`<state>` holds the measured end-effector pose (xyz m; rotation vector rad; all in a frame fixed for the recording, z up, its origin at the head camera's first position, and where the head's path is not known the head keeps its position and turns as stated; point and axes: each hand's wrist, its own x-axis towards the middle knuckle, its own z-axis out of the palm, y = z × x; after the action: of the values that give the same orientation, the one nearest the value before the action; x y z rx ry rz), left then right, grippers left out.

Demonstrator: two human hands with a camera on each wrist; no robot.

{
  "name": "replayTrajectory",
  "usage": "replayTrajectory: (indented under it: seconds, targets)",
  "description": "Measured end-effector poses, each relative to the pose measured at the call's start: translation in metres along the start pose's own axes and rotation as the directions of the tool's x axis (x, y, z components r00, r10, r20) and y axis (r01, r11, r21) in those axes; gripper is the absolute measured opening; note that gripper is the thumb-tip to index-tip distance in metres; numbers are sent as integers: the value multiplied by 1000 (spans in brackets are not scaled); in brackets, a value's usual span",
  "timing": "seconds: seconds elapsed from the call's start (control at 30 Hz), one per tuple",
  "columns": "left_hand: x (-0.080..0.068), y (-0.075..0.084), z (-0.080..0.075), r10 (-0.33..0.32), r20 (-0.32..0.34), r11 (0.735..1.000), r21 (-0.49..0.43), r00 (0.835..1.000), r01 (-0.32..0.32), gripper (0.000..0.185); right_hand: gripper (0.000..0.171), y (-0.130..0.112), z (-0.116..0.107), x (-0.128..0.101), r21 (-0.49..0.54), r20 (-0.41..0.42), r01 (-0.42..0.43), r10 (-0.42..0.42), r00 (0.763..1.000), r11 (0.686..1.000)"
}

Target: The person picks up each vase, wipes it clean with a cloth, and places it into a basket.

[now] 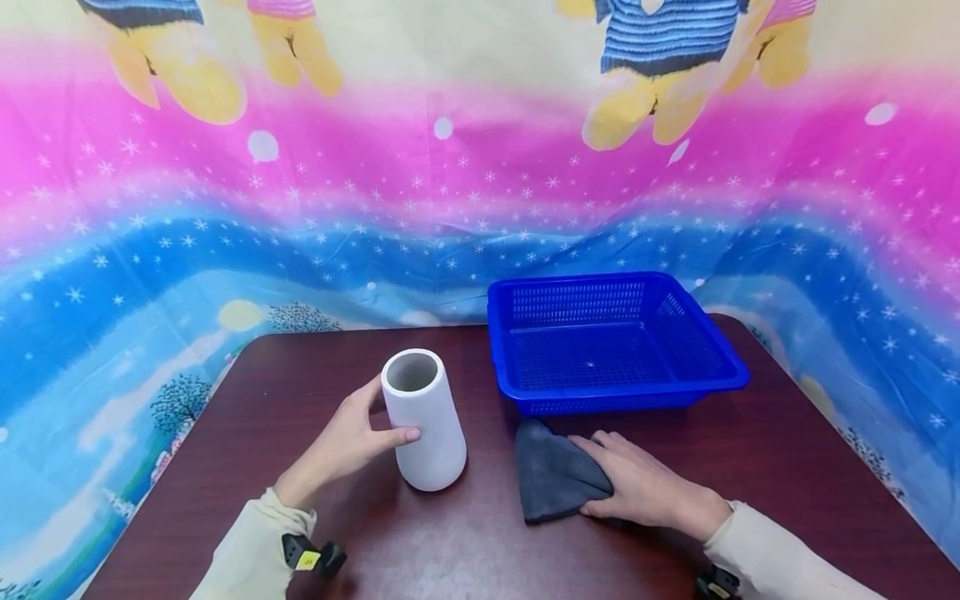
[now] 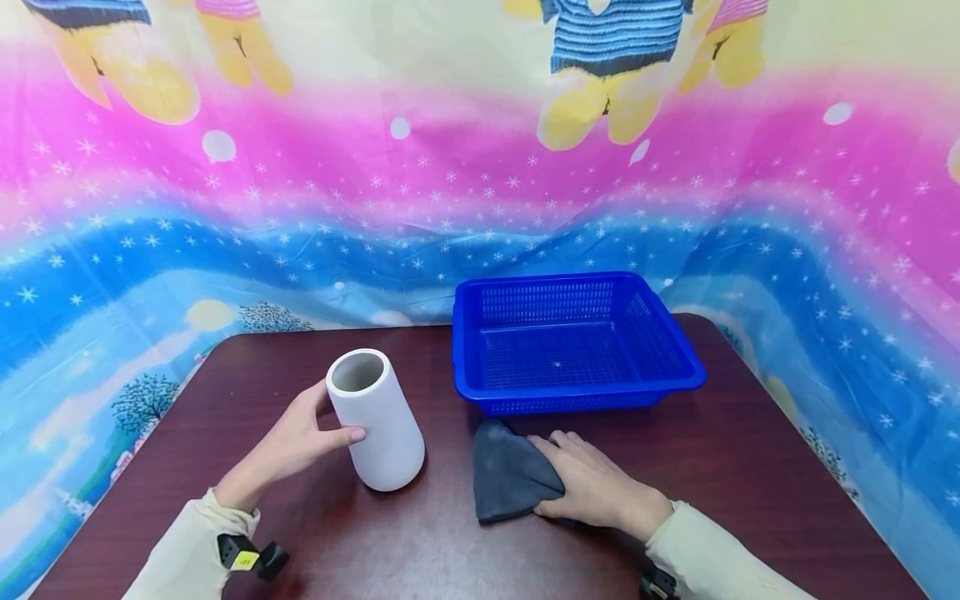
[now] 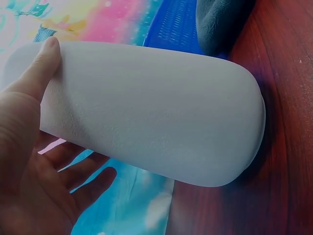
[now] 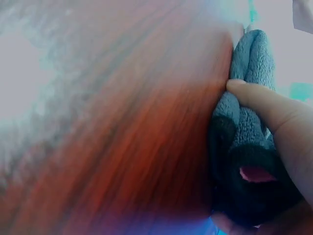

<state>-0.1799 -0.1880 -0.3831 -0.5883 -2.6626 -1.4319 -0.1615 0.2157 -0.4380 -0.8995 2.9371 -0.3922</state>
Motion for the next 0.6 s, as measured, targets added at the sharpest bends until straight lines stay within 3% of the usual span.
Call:
replayTrajectory:
  seconds: [0.23, 0.6]
  targets:
    - [0, 1, -1, -11, 4, 1000, -12, 1000, 11, 70, 69, 0, 2, 0, -14, -76, 29, -30, 997, 999]
    - [0, -1, 1, -9, 5, 1000, -20, 1000, 9, 67, 54, -2, 0, -2, 62, -92, 46, -41, 995, 997]
